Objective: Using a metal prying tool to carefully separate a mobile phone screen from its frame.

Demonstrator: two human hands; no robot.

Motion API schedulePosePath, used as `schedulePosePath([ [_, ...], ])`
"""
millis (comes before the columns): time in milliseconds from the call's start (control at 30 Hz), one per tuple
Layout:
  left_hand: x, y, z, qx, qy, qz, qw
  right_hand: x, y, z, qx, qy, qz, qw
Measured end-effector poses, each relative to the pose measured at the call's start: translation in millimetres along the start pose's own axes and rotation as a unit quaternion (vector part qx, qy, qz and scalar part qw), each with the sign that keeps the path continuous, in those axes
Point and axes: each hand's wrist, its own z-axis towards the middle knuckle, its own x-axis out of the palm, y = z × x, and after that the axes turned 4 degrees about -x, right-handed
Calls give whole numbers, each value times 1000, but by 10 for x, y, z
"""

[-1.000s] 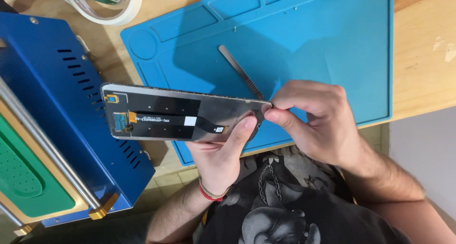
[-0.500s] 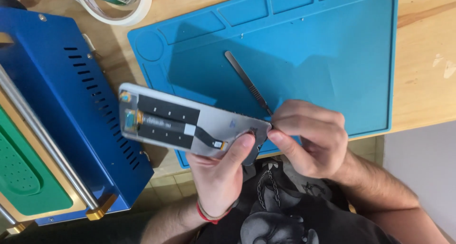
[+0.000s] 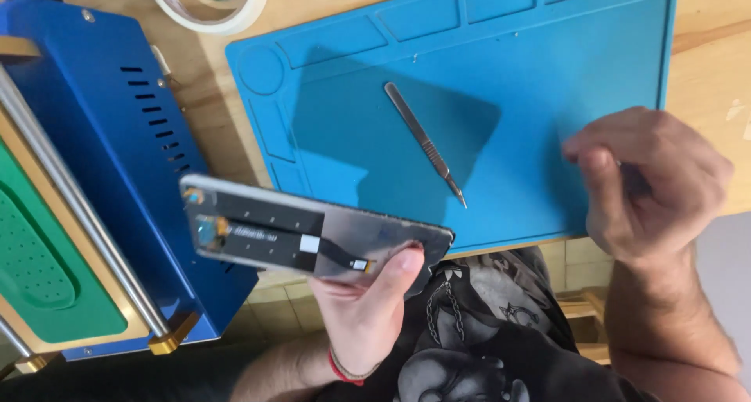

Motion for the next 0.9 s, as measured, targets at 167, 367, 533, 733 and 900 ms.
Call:
schedulePosePath([
  [167,34,149,170,9,47,-76,996,87,64,140,15,25,-7,1000],
  [367,49,121,230,9,42,-6,999,270,171,215,10,-12,3,1000],
  [533,37,114,237,11,31,12,999,332,339,267,101,32,64,992],
  [733,52,80,241,22,33,34,999,363,554,259,137,94,218,962],
  [900,39,51,238,25,32,71,997,369,641,278,117,97,189,970],
])
